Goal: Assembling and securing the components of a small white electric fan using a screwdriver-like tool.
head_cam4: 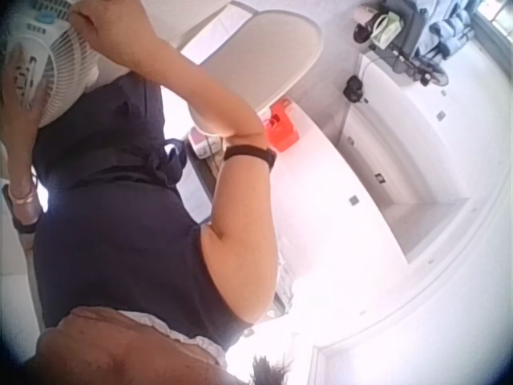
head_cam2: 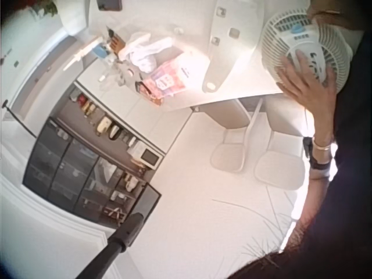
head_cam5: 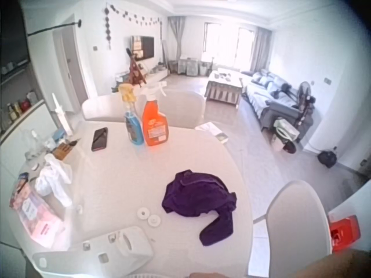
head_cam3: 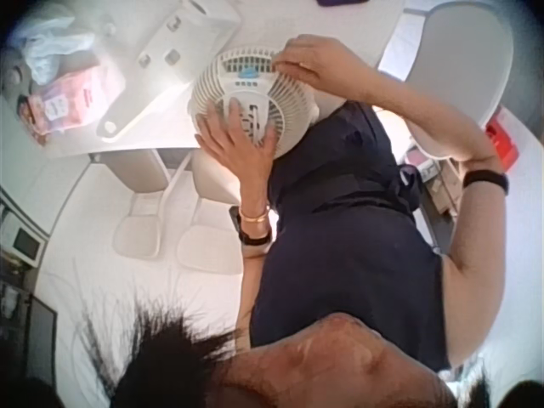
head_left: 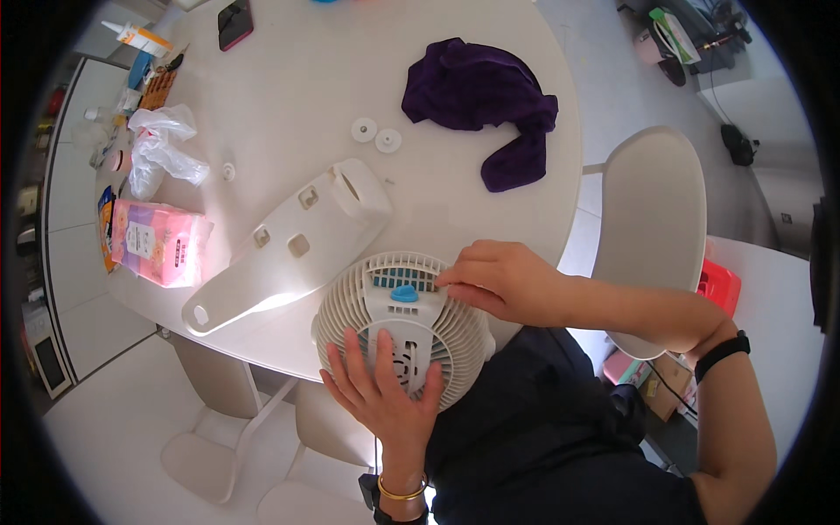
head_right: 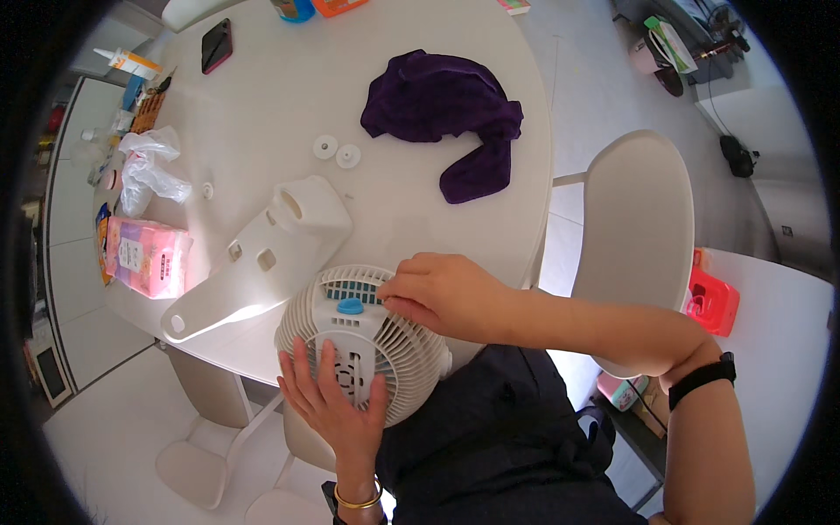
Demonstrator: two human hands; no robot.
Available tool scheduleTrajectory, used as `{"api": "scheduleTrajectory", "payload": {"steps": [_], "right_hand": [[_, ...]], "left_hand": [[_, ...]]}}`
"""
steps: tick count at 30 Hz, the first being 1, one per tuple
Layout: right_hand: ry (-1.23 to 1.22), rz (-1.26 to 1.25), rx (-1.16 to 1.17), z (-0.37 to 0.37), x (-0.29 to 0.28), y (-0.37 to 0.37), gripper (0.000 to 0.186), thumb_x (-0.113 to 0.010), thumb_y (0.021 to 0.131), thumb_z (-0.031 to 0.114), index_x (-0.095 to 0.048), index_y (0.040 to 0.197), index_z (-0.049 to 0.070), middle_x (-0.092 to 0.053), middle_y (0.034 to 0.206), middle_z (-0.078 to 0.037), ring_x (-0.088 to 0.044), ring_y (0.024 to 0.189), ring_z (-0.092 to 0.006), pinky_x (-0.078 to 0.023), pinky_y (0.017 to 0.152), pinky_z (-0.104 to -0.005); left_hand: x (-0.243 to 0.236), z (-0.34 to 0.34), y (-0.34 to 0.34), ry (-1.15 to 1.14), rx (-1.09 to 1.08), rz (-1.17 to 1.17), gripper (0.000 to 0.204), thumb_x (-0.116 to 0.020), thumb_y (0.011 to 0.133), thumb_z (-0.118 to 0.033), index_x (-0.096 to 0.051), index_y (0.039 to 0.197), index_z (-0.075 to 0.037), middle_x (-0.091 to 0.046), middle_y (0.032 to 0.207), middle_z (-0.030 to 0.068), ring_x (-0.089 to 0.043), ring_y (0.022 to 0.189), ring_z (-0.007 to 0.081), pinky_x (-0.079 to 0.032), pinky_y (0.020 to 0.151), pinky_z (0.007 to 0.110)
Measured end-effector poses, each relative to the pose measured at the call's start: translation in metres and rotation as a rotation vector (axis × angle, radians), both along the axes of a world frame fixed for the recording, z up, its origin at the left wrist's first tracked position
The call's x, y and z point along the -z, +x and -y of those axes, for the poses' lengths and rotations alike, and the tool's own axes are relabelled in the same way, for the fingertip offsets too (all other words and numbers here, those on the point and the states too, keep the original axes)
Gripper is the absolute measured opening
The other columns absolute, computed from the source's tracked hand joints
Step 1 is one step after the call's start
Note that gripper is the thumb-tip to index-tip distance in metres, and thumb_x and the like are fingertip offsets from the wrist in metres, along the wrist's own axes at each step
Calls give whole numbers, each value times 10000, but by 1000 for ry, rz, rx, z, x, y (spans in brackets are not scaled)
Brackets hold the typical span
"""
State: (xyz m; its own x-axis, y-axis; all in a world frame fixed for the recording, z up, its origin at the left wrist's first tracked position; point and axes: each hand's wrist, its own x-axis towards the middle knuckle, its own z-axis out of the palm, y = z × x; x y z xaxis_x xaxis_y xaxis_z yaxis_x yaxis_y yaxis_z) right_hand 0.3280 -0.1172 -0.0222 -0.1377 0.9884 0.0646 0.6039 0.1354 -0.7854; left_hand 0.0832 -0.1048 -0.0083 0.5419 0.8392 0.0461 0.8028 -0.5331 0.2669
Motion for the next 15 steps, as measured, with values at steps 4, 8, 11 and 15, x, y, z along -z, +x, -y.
{"api": "scheduleTrajectory", "payload": {"steps": [4,8,11,15], "right_hand": [[-352,-403,329,-1,-8,-7,117,-647,893,108,-645,993,48,-664,830,-86,-655,737,-255,-527,681,-337],[-535,-351,285,-9,-25,3,90,-638,901,120,-635,951,45,-685,871,-114,-674,737,-240,-527,669,-331],[-465,-315,270,-9,-25,4,89,-640,895,121,-620,926,40,-665,851,-122,-663,732,-246,-524,666,-348],[-134,37,84,-5,-17,-4,104,-643,853,88,-617,942,42,-622,875,-108,-636,795,-278,-525,695,-380]], "left_hand": [[1,0,-1,6,-2,9,637,-611,868,-514,-495,1363,-129,-384,1485,185,-302,1395,442,-218,1107,640],[1,-1,0,-8,-10,5,639,-617,865,-512,-495,1363,-131,-382,1488,182,-296,1398,440,-215,1109,636],[1,-1,1,-14,-9,5,643,-622,860,-513,-495,1363,-132,-381,1488,183,-295,1398,439,-212,1112,633],[1,0,1,-6,-4,7,647,-621,861,-519,-495,1364,-132,-380,1489,184,-296,1398,436,-213,1115,630]]}}
